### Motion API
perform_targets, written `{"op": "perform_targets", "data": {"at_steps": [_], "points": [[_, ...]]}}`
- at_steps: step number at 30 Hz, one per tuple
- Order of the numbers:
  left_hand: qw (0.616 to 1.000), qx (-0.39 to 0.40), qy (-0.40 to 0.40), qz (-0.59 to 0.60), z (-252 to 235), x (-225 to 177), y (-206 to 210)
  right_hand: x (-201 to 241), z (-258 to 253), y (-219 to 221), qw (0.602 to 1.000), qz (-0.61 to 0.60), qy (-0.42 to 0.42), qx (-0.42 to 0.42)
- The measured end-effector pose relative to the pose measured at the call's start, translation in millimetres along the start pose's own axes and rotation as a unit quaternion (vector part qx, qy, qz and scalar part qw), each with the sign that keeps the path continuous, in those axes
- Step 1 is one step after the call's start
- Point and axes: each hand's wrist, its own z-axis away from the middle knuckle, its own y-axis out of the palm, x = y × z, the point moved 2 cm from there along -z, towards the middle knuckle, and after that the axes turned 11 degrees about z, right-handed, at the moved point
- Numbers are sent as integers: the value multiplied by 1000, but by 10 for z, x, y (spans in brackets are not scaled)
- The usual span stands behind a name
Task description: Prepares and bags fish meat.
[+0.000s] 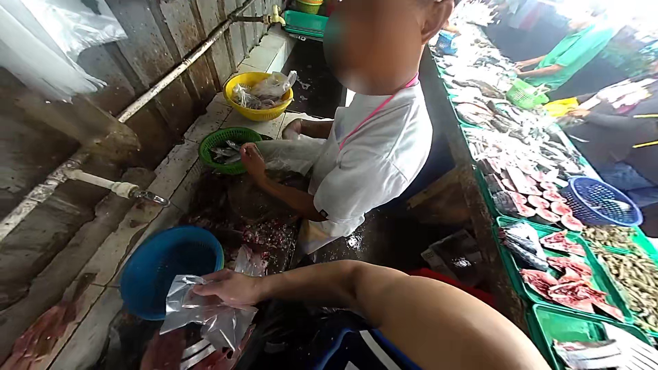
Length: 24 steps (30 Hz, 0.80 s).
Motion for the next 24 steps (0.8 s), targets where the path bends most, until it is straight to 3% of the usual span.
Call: {"op": "perform_targets", "data": {"at_steps": [2,5,11,16,19,21,24], "points": [[996,65,-43,53,12,32,141,-18,-49,-2,1000,0,-9,5],[985,147,-44,79,31,72,243,-24,-90,-22,1000,-5,-20,8],[997,61,28,32,3,23,331,-61,-113,-58,999,-31,-5,8],[999,33,-25,34,-40,85,377,-68,-98,-49,999,-27,9,19],[994,56,-50,83,-75,167,414,-62,-101,-32,1000,-15,5,20],[987,74,-28,136,-102,183,440,-42,-97,-34,1000,-11,6,22],[984,38,23,175,-124,134,480,-68,-127,-68,1000,-4,-2,10]]}}
